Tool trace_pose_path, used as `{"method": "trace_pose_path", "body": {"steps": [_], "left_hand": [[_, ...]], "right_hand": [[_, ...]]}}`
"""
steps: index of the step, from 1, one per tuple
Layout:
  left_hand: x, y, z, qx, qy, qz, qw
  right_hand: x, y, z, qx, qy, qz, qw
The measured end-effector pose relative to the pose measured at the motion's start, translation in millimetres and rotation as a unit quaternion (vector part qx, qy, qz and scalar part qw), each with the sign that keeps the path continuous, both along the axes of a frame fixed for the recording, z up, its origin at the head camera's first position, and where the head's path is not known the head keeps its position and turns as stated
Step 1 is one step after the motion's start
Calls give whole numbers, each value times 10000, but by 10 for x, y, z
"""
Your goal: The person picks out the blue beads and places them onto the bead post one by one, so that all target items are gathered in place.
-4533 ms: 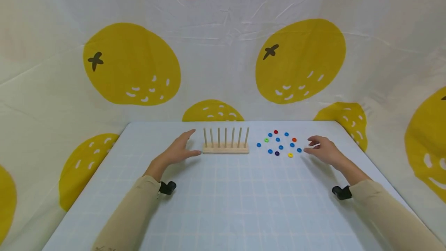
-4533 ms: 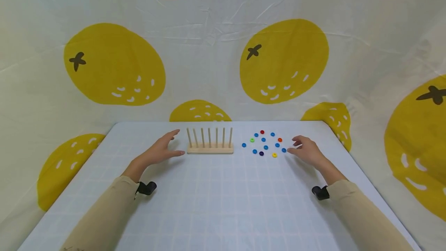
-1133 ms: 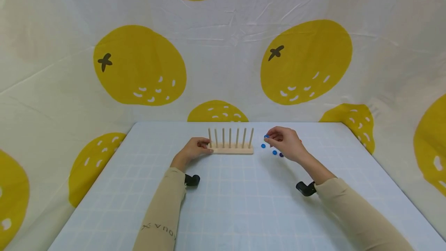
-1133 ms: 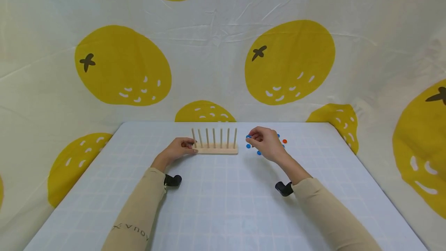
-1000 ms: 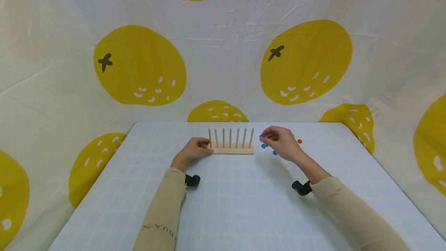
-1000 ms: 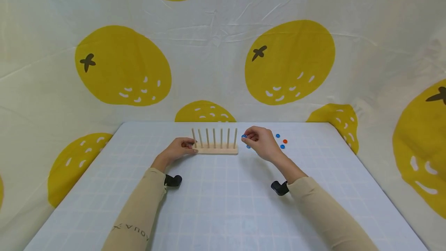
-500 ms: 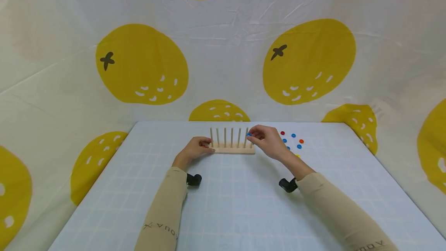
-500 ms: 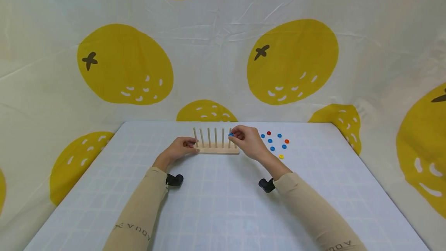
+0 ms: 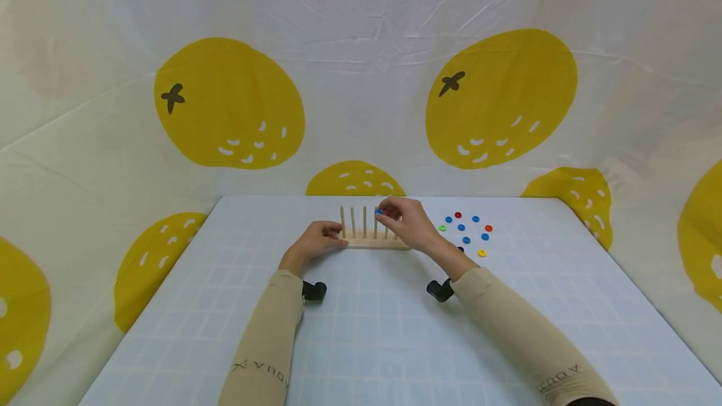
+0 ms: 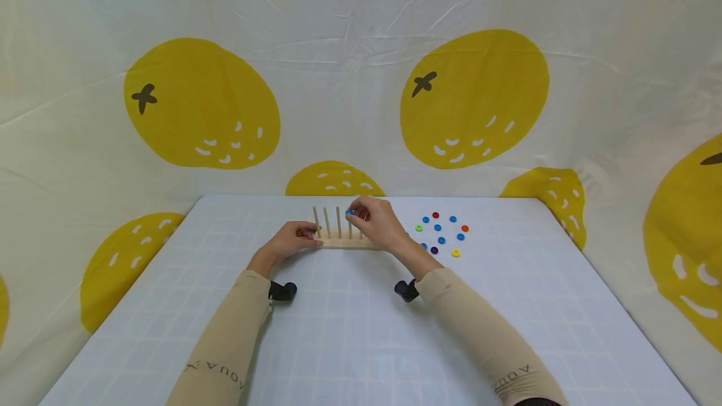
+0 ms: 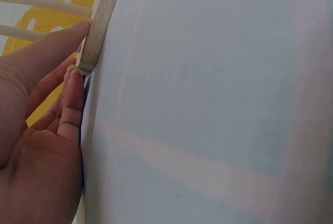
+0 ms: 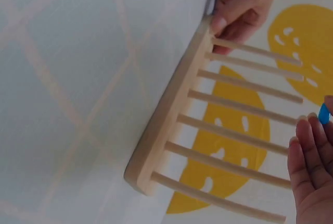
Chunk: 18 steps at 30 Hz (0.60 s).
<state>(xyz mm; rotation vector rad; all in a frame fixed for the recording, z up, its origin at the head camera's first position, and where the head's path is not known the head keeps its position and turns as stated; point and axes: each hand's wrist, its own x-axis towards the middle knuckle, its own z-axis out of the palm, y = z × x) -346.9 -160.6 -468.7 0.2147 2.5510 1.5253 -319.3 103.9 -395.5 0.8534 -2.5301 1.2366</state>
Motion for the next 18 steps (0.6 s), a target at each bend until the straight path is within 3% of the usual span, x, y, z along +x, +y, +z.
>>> {"method": "trace_pose_path", "body": {"steps": [12,18], "left_hand": [[20,-5,-14,-72,57,-21,10000],[7,-13,-15,-34,66,-11,10000]], "right_hand": [[-104,-312,63,154,389,237,9988],[-214,-457,78,397,457,141,9981]]}}
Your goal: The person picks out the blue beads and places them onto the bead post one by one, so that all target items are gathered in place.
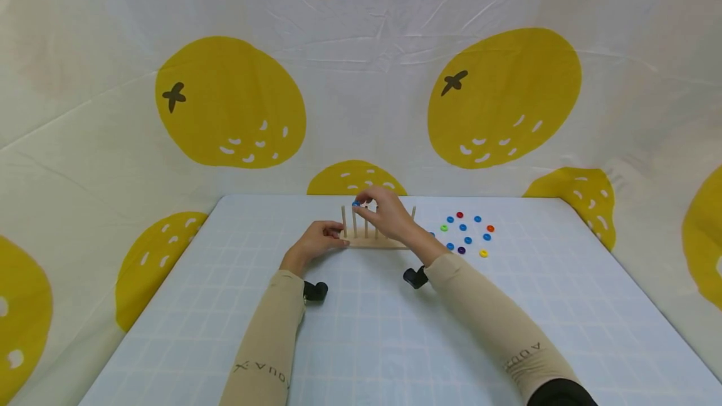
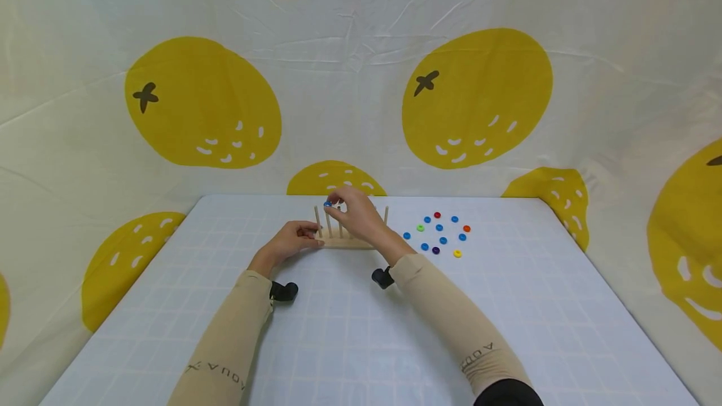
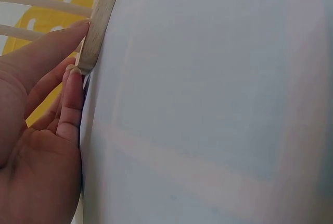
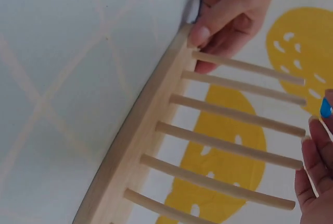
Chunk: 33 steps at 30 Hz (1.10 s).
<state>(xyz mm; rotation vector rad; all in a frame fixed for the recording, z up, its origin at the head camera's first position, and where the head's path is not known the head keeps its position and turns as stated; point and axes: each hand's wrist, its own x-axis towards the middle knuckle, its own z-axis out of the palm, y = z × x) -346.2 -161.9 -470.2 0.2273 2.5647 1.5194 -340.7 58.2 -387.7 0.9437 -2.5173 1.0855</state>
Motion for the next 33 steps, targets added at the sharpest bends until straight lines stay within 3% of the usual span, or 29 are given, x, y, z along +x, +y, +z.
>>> {"method": "trace_pose_path", "body": {"steps": [5,15,24,33], "left_hand": [[-20,2,-20,-39,69,-35,10000],[-27,-5,-29,16,106,-114,9999],[-8,-23,-4,140,158,-171,9996],[-18,-26,-16,108,223,-174,9995]], "right_hand": [[-83,-95,-38,-35,-111,192,9997],[-107,-244,-63,157,-328,131,9993],[-100,-281,-87,454,-176,-120,9987],[-128,-302,-170,1228,353,-346,9912]]}}
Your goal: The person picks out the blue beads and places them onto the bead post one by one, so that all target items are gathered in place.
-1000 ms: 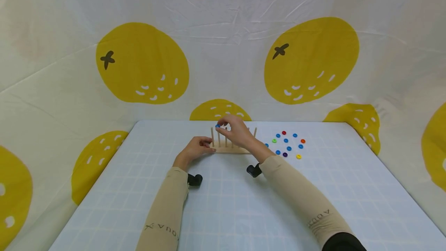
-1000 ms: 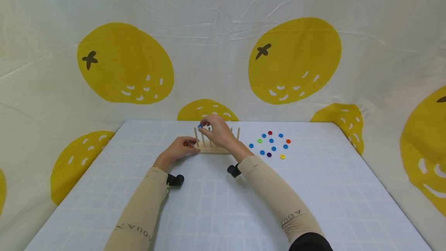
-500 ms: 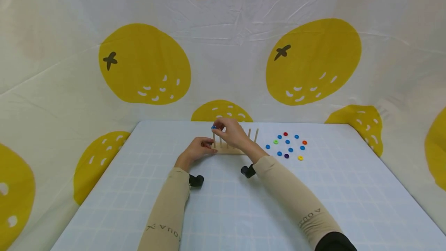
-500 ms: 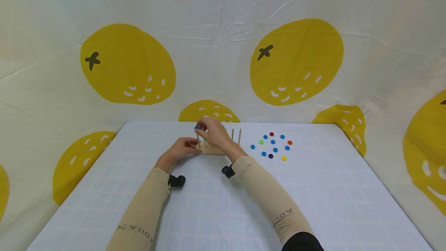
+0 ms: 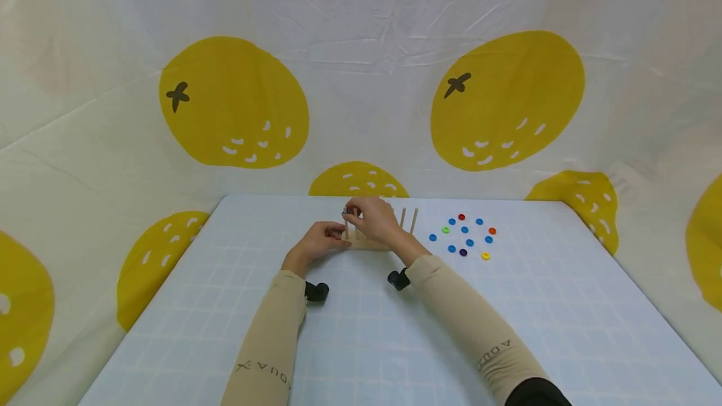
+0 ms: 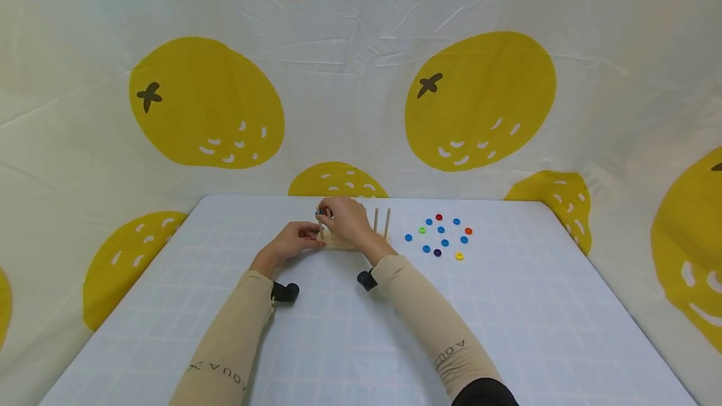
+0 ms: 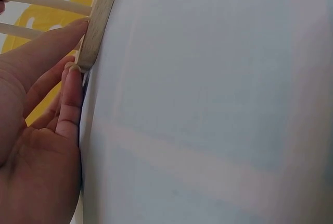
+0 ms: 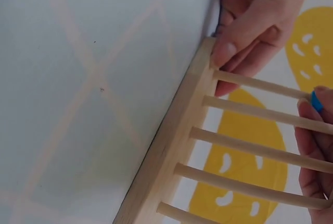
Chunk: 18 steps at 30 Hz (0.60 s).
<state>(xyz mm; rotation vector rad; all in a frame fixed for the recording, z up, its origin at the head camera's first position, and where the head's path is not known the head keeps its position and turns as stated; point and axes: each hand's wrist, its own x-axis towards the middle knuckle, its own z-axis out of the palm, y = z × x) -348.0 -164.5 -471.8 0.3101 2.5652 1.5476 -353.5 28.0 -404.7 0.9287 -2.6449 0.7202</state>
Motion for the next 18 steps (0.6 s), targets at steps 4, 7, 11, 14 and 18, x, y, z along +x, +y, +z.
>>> {"method": "trace_pose_path", "body": {"steps": [4,7,11,14,18], "left_hand": [[13,14,9,-54,-4,68,10000],[23,21,23,-73,-23,108,9999],[32,25,34,-74,-42,117,9999],[26,24,30,-103,-27,111,9999],[21,22,25,-107,-6,102,9999]], "right_hand": [[6,3,-8,-47,65,11,10000],[10,6,1,-72,85,19,9999],[8,14,-4,-117,77,54,9999],[5,22,-6,-185,2,136,9997],[18,43,25,-295,-164,266,9991]]}}
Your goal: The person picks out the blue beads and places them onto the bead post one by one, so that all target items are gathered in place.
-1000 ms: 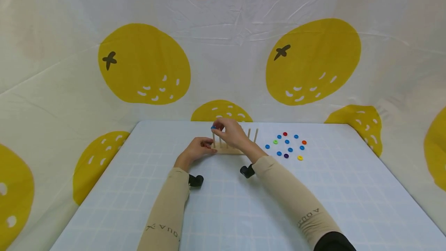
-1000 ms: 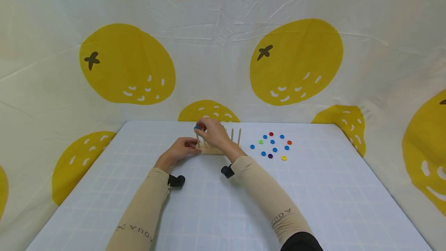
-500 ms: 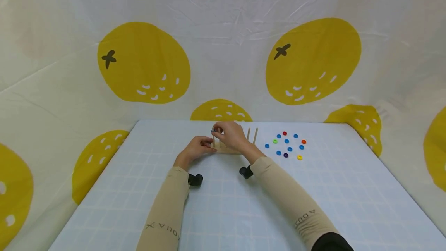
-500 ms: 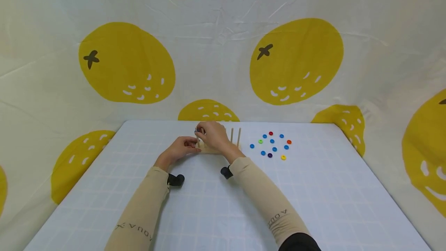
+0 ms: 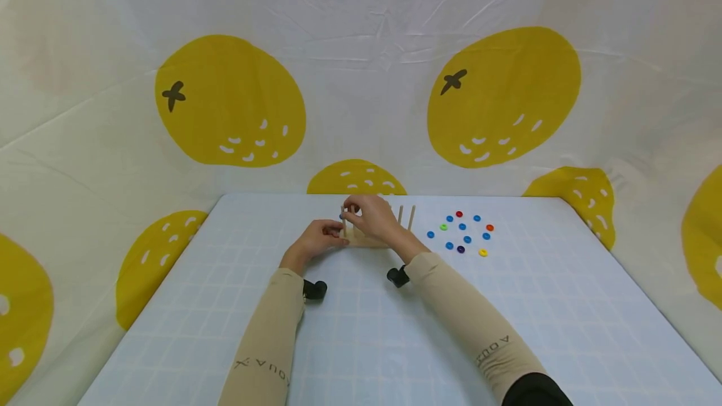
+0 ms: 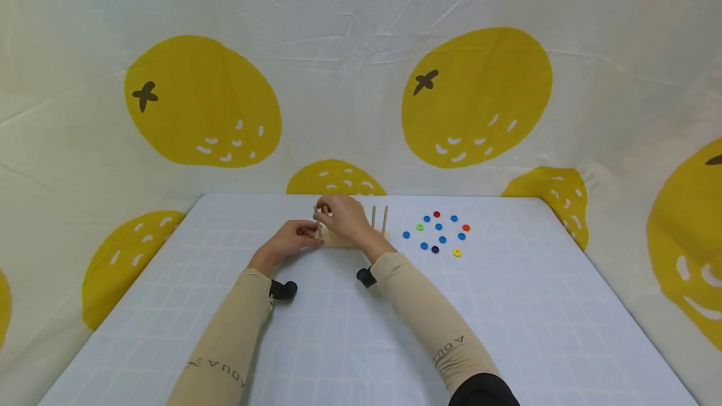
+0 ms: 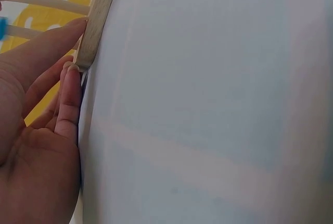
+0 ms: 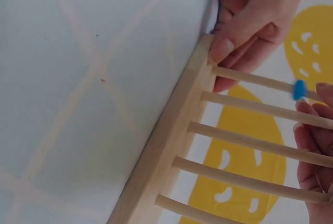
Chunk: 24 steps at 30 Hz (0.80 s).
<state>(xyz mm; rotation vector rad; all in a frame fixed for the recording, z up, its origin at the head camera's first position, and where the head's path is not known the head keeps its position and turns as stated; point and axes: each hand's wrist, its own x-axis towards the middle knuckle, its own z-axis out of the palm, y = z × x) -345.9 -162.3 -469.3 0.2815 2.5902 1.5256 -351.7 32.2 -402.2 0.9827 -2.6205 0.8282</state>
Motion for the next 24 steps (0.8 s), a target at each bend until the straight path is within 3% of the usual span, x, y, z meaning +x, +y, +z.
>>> {"method": "trace_pose_path", "body": {"steps": [15,24], "left_hand": [[-43,-38,-18,-81,-143,157,9997],[13,31,16,1,-223,200,9996]], "right_hand": [[159,204,266,-244,-368,314,9985],[298,571,340,-476,-244,92,9985]]}}
